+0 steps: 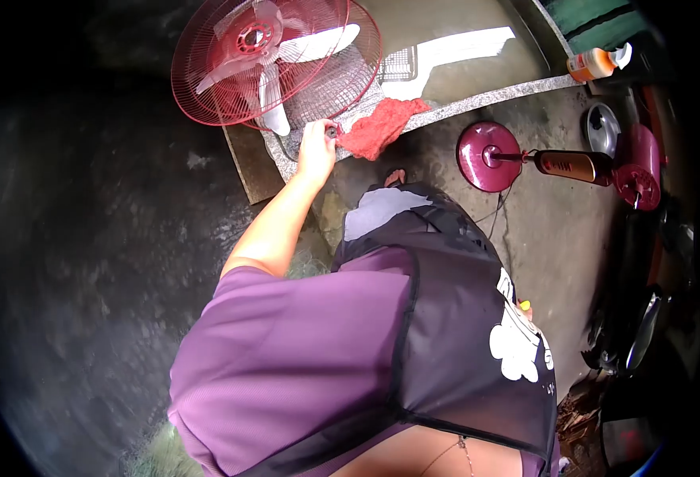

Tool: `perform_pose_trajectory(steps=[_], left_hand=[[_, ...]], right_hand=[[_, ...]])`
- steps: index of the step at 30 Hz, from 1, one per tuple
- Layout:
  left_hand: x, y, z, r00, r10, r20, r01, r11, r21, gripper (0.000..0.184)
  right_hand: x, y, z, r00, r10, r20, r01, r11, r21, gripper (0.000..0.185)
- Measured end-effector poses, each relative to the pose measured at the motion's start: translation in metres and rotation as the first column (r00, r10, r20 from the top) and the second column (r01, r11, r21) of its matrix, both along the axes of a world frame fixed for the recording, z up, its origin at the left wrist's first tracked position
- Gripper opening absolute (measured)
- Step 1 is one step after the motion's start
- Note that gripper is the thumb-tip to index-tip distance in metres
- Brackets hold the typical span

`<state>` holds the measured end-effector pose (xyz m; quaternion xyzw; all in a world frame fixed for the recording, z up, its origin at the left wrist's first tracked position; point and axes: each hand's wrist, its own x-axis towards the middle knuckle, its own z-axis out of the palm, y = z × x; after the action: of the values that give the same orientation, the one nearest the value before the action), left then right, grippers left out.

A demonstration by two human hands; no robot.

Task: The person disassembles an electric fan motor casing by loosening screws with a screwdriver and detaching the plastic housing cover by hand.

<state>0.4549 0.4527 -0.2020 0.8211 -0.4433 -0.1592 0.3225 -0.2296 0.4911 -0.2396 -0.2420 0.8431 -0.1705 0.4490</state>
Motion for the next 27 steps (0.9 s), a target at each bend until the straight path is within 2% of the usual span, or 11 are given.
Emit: perform_pose_trajectory(steps=[3, 6, 7, 8, 10, 11, 13, 15, 18, 19, 27], left_hand=[[-0.017, -0.010, 0.027, 0.999, -0.020, -0.035, 0.018, 0.999, -0.044, 0.039], [-0.031, -0.043, 0.042, 0.917, -0.261, 0.303, 0.304, 0.947, -0.106, 0.045], [-0.049, -0.058, 0.058, 0.975, -0.224, -0.005, 0.222, 0.967, -0.126, 0.047], [-0.060, -0.069, 0.066, 0.939, -0.152, -0.308, 0.139, 0.988, -0.064, 0.049], [-0.066, -0.095, 0.062, 0.912, -0.359, -0.200, 0.339, 0.932, -0.125, 0.051], [-0.065, -0.107, 0.055, 0.879, -0.455, -0.138, 0.428, 0.884, -0.188, 0.052], [-0.095, -0.134, 0.078, 0.816, -0.459, -0.351, 0.427, 0.888, -0.168, 0.049], [-0.113, -0.160, 0.078, 0.709, -0.520, -0.476, 0.480, 0.851, -0.213, 0.044], [-0.158, -0.190, 0.105, 0.584, -0.595, -0.553, 0.581, 0.781, -0.227, 0.034], [-0.155, -0.192, 0.096, 0.611, -0.607, -0.508, 0.581, 0.780, -0.233, 0.028], [-0.302, -0.266, 0.146, 0.299, -0.612, -0.732, 0.654, 0.690, -0.310, 0.028]], right_hand=[[0.016, -0.009, 0.005, 0.989, 0.134, -0.062, -0.134, 0.991, 0.003, 0.039], [0.023, -0.010, 0.007, 0.968, 0.206, -0.142, -0.216, 0.975, -0.051, 0.048], [0.049, -0.019, 0.037, 0.942, 0.228, -0.246, -0.241, 0.970, -0.024, 0.051], [0.038, -0.015, 0.020, 0.797, 0.366, -0.481, -0.481, 0.866, -0.138, 0.055], [0.060, -0.032, 0.048, 0.802, 0.295, -0.519, -0.461, 0.858, -0.226, 0.054], [0.074, -0.041, 0.067, 0.829, 0.245, -0.503, -0.414, 0.874, -0.256, 0.048], [0.089, -0.062, 0.096, 0.859, 0.177, -0.481, -0.347, 0.891, -0.293, 0.042], [0.099, -0.085, 0.122, 0.949, 0.124, -0.289, -0.212, 0.932, -0.294, 0.031], [0.102, -0.118, 0.161, 0.958, 0.193, -0.213, -0.251, 0.924, -0.290, 0.026], [0.103, -0.118, 0.150, 0.936, 0.216, -0.277, -0.320, 0.850, -0.419, 0.024], [0.069, -0.233, 0.216, 0.958, 0.287, -0.022, -0.245, 0.774, -0.584, 0.019]])
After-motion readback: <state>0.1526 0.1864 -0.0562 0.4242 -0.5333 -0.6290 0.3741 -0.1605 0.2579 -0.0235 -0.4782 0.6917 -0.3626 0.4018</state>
